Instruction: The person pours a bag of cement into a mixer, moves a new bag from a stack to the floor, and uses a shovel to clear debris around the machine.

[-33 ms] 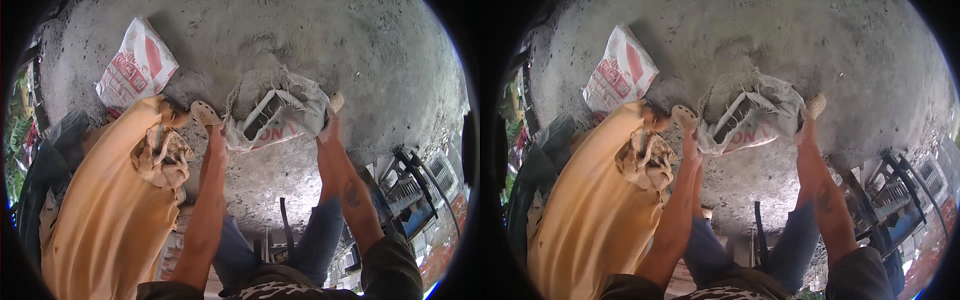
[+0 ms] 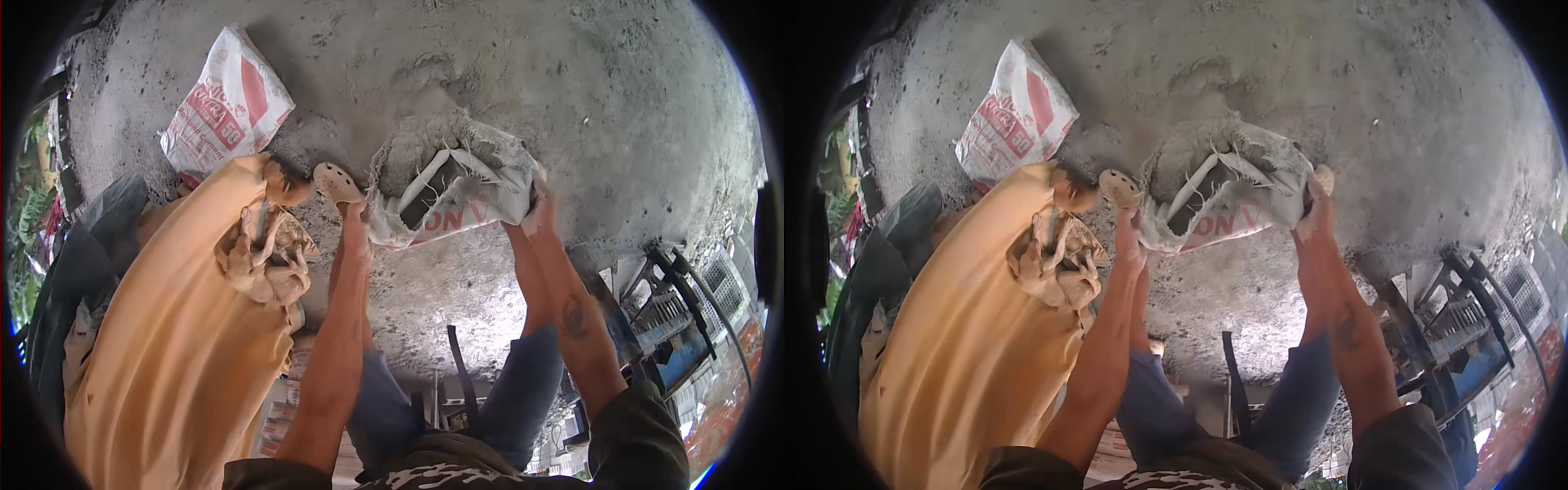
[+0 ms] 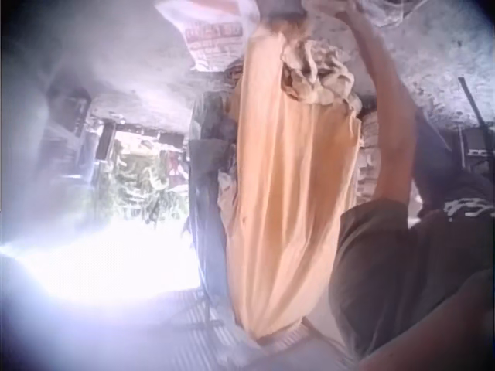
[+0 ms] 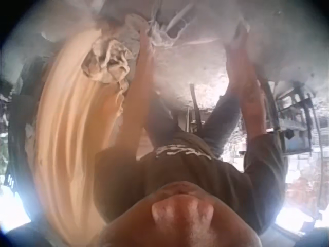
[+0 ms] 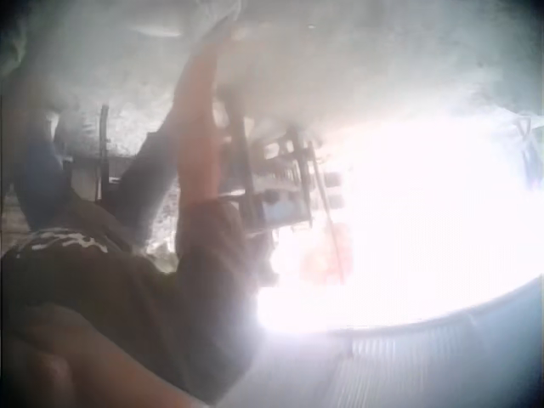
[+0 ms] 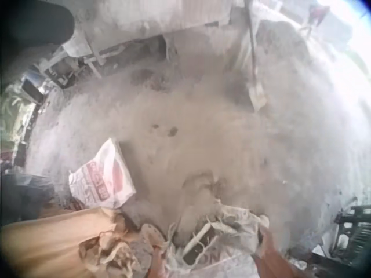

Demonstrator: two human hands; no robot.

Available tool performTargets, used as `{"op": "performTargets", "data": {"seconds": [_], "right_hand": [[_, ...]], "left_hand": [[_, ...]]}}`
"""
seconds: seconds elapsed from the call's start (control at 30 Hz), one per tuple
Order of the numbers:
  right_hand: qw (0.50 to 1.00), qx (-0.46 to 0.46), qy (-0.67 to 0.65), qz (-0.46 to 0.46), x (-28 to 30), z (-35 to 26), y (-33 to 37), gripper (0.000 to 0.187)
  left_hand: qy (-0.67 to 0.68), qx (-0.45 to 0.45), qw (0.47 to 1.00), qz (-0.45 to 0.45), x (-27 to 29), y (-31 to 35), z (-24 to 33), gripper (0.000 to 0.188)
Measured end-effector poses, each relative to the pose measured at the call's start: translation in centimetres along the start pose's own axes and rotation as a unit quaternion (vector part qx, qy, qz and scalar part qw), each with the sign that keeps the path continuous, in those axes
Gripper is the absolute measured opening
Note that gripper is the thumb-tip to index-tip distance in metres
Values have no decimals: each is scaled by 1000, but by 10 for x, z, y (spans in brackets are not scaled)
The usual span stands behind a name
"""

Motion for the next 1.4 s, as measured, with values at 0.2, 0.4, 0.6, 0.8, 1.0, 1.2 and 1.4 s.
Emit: {"op": "performTargets", "data": {"seconds": [0.2,0.4,0.6,0.8,1.0,1.2,1.4], "right_hand": [[993,-44,105,-1,2,-12,22,50],[897,-15,440,-38,-23,-14,9,66],[918,-121,367,-87,-11,-15,-57,51],[970,-205,132,13,23,-18,-146,36],[982,-160,102,19,12,-7,-139,36],[984,-163,76,0,17,0,-34,38],[986,-148,80,-4,36,19,40,46]], "left_hand": [[-99,-52,993,43,3,26,-23,35],[-134,-104,985,38,20,8,-11,53],[-168,11,985,-47,2,-36,4,38],[111,85,973,-185,-40,-84,8,34],[5,78,985,-151,-36,-95,11,33],[-110,25,991,-66,-12,-33,-9,31],[-199,49,977,-61,14,-3,5,35]]}}
Point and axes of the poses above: each hand's wrist, its own y-axis away from the middle knuckle, its own x-axis out of the back of the hand, z = x × y, the point moved 1 cm from there along -y, towards the middle knuckle, and after that the axes turned 3 degrees about -z, right-handed, at the moved point
